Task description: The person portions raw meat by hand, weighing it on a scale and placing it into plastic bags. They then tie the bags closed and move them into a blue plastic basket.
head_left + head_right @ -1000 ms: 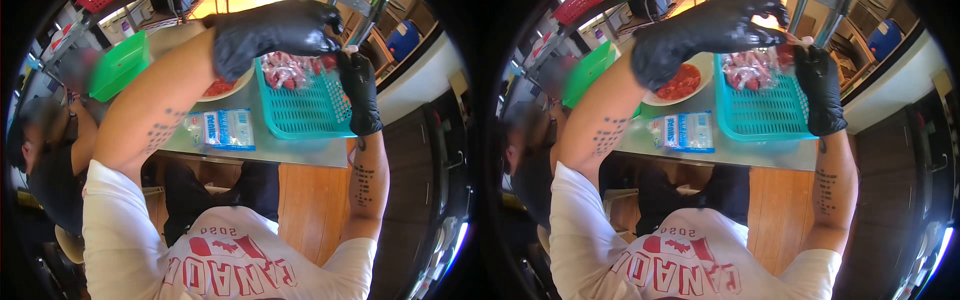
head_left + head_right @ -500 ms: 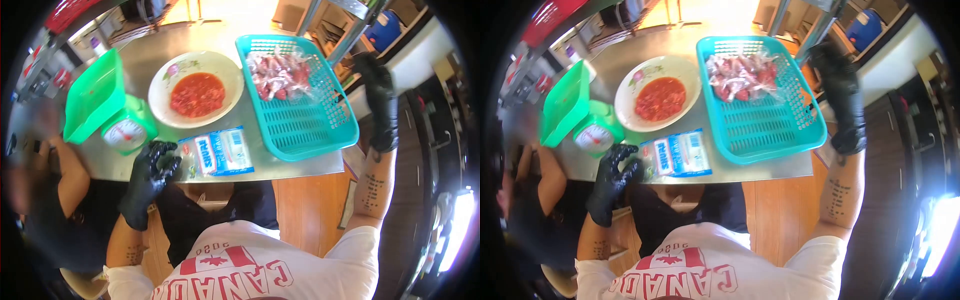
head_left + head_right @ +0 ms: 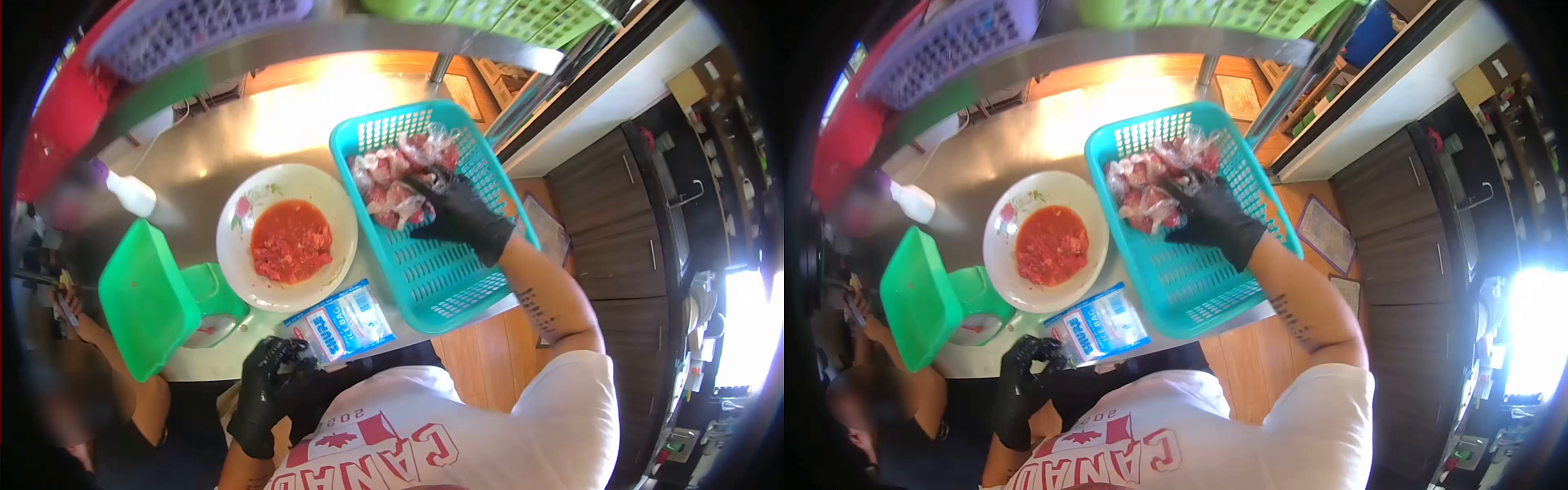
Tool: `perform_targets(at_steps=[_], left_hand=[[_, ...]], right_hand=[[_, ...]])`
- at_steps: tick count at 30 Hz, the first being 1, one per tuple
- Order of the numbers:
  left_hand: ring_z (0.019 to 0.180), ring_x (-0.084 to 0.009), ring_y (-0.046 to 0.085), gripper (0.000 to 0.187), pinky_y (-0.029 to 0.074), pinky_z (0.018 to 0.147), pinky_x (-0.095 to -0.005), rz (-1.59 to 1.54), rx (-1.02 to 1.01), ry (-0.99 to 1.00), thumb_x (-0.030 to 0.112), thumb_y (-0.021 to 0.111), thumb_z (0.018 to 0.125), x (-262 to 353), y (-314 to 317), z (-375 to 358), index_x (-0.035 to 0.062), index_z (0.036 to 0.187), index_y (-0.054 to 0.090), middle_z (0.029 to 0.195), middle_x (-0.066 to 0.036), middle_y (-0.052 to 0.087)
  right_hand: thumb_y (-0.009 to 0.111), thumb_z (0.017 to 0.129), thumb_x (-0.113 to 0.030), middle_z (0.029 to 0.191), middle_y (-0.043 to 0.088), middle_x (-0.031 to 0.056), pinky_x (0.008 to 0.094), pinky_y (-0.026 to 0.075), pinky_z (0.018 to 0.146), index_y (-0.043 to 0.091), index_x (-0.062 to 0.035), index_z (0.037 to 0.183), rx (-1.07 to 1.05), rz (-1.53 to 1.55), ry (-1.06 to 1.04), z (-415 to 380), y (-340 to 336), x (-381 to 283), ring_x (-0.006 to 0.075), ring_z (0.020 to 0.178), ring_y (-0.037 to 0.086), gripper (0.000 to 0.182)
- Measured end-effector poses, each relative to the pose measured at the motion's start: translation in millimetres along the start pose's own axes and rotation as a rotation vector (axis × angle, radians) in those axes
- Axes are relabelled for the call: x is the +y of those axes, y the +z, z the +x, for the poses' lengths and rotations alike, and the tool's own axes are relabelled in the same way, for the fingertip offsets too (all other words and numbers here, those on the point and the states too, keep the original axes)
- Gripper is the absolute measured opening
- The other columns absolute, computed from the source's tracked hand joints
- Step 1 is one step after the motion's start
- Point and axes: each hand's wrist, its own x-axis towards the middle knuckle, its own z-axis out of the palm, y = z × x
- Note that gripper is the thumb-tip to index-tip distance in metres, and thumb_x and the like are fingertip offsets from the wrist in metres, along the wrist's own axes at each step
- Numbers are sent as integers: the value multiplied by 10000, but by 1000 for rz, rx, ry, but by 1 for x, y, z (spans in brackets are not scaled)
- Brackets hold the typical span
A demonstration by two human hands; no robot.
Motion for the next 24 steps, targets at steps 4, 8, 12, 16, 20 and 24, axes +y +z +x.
perform_targets(at_steps=[4,8,12,16,20,24], left_hand=[[739,-330,592,231,473,648,-379,206,-295,27,132,693,731,59,-19,-1,1,907,621,808,-176,603],[787,-340,579,210,466,678,-407,363,-395,98,173,640,788,122,-13,13,2,908,615,851,-186,605],[736,-365,581,216,466,652,-414,345,-322,93,179,626,810,155,1,13,-13,909,607,844,-198,611],[739,-338,597,237,472,664,-387,379,-256,15,199,633,807,160,12,10,-17,901,606,819,-189,613],[758,-280,621,243,481,686,-346,252,-147,-209,192,633,808,95,17,-15,-13,938,625,844,-163,638],[794,-229,631,296,486,700,-331,37,161,-606,200,643,794,59,22,-28,-17,991,602,877,-154,649]], right_hand=[[734,628,-444,1375,389,113,542,290,945,370,-232,1360,-3,43,108,6,14,13,382,1278,306,844],[710,659,-421,1370,378,156,562,222,977,392,-237,1346,34,130,143,-5,16,16,365,1274,313,779],[673,709,-356,1357,385,162,562,209,989,449,-217,1306,39,125,134,-11,2,7,353,1277,309,653],[636,731,-321,1368,365,174,567,222,984,441,-159,1307,62,85,161,-6,9,1,344,1267,319,629],[626,757,-340,1381,355,177,547,223,1000,501,-148,1262,-25,241,205,-14,-8,-11,361,1271,308,555],[627,779,-287,1216,515,185,458,342,965,556,-149,1204,89,422,242,-28,-16,-5,339,1156,451,453]])
